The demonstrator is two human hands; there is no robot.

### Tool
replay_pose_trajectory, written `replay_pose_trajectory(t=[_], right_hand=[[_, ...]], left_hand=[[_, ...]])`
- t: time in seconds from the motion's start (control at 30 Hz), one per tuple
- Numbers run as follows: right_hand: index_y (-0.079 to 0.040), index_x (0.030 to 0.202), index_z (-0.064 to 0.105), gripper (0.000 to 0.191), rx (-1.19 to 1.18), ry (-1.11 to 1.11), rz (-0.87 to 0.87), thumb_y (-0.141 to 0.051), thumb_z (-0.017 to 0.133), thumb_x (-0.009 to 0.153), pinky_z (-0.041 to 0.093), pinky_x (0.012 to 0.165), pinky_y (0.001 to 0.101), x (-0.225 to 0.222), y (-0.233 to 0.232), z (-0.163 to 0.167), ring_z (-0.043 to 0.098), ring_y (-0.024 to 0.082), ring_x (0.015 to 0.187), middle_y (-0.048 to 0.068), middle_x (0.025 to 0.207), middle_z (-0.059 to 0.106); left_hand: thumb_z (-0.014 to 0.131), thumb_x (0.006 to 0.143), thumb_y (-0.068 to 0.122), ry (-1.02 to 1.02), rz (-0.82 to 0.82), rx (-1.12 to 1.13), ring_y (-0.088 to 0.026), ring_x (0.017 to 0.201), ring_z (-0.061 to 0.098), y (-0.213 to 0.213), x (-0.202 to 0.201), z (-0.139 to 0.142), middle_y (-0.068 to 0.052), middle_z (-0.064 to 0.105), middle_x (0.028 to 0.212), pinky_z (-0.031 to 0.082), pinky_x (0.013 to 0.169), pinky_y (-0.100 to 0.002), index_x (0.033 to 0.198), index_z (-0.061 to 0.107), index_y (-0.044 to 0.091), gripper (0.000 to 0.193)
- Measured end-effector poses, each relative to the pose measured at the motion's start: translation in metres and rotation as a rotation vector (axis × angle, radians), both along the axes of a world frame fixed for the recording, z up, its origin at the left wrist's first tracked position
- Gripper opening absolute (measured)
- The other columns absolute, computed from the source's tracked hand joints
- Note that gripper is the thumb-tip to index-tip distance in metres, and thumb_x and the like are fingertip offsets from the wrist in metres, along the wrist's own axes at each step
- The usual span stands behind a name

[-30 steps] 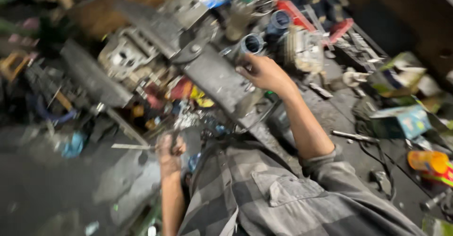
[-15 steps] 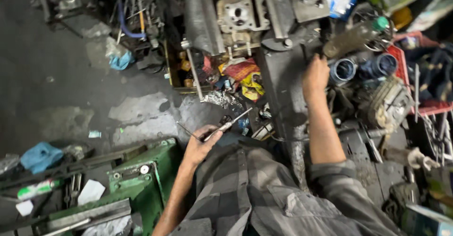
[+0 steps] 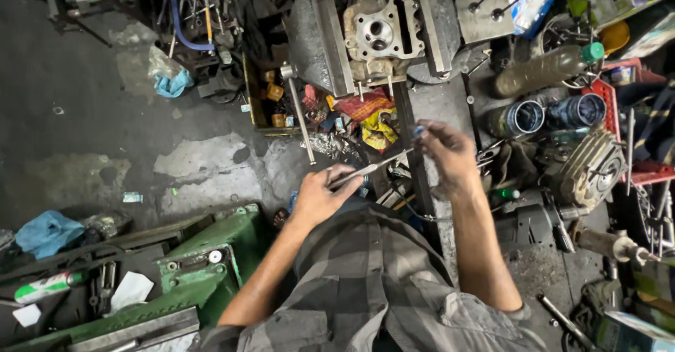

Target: The person wipes a motorcycle engine cylinder head with a rag, turns it over in their hands, and clamps it in a bench vise. They then use a socket wrench on the head, fit small parts and bolts into it, and handle other engine components on the cluttered workbench.

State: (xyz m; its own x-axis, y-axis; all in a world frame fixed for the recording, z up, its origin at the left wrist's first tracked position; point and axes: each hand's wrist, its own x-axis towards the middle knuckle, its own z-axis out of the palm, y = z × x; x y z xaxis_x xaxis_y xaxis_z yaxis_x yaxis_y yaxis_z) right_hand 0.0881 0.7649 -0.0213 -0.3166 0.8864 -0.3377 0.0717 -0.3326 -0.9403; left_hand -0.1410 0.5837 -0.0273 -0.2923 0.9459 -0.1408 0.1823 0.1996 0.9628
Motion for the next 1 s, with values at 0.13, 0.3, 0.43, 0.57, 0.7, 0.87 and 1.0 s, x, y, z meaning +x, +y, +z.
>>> replay_pose_trajectory(t=[0.13, 0.3, 0.43, 0.57, 0.7, 0.87, 1.0], right_hand=[[0.005, 0.124, 0.067, 0.029, -0.128, 0.208, -0.016, -0.004, 0.065, 0.097, 0.061, 0.092, 0.0333, -0.001, -0.018, 0.004, 0.072, 0.018, 0.101, 0.011, 0.114, 0.074], [0.004, 0.117, 0.071, 0.025, 0.018, 0.118, -0.001, 0.003, 0.070, 0.092, 0.061, 0.086, 0.0319, 0.004, -0.021, 0.016, 0.072, 0.018, 0.094, 0.012, 0.106, 0.075], [0.004, 0.108, 0.077, 0.023, 0.166, -0.113, 0.189, 0.008, 0.074, 0.086, 0.059, 0.078, 0.0299, 0.002, -0.032, 0.023, 0.072, 0.017, 0.085, 0.012, 0.098, 0.078], [-0.002, 0.102, 0.078, 0.029, 0.563, -0.153, 0.486, 0.009, 0.079, 0.075, 0.059, 0.076, 0.0285, -0.018, -0.055, 0.034, 0.074, 0.019, 0.089, 0.009, 0.095, 0.077], [-0.007, 0.101, 0.078, 0.029, 0.969, -0.110, 0.588, 0.007, 0.077, 0.076, 0.061, 0.087, 0.0328, -0.045, -0.083, 0.058, 0.073, 0.025, 0.105, 0.009, 0.108, 0.074], [-0.003, 0.113, 0.079, 0.044, 1.338, -0.188, 0.901, 0.000, 0.077, 0.069, 0.060, 0.091, 0.0375, -0.049, -0.100, 0.090, 0.069, 0.030, 0.113, 0.010, 0.120, 0.071], [-0.002, 0.106, 0.077, 0.036, 1.161, -0.066, 0.712, -0.010, 0.082, 0.071, 0.060, 0.080, 0.0327, -0.053, -0.113, 0.058, 0.074, 0.026, 0.094, 0.010, 0.103, 0.076]], left_hand=[[0.078, 0.088, 0.035, 0.078, -0.046, 0.036, -0.022, 0.075, 0.077, 0.020, -0.003, 0.015, -0.009, 0.078, 0.088, 0.058, 0.068, -0.033, 0.106, 0.077, 0.012, 0.030], [0.079, 0.088, 0.037, 0.133, -0.044, 0.077, -0.025, 0.077, 0.078, 0.028, -0.014, 0.027, -0.009, 0.078, 0.088, 0.059, 0.070, -0.035, 0.104, 0.077, 0.013, 0.029], [0.081, 0.085, 0.037, 0.135, -0.159, 0.067, -0.022, 0.074, 0.077, 0.025, -0.021, 0.024, -0.008, 0.078, 0.084, 0.059, 0.068, -0.033, 0.102, 0.080, 0.013, 0.029], [0.082, 0.086, 0.037, -0.035, -0.303, 0.057, -0.015, 0.071, 0.073, 0.016, -0.038, 0.017, 0.000, 0.079, 0.082, 0.058, 0.068, -0.031, 0.099, 0.080, 0.012, 0.028], [0.085, 0.091, 0.040, -0.107, -0.366, -0.057, -0.008, 0.066, 0.064, -0.005, -0.068, 0.021, 0.005, 0.074, 0.074, 0.050, 0.059, -0.025, 0.092, 0.085, 0.010, 0.030], [0.083, 0.083, 0.040, -0.545, -0.298, -0.554, -0.004, 0.039, 0.034, -0.038, -0.088, 0.043, 0.005, 0.046, 0.052, 0.021, 0.037, -0.025, 0.094, 0.083, 0.008, 0.035], [0.082, 0.084, 0.040, -0.539, -0.288, -0.591, -0.004, 0.039, 0.034, -0.065, -0.089, 0.054, 0.006, 0.046, 0.053, 0.020, 0.037, -0.024, 0.096, 0.082, 0.007, 0.036]])
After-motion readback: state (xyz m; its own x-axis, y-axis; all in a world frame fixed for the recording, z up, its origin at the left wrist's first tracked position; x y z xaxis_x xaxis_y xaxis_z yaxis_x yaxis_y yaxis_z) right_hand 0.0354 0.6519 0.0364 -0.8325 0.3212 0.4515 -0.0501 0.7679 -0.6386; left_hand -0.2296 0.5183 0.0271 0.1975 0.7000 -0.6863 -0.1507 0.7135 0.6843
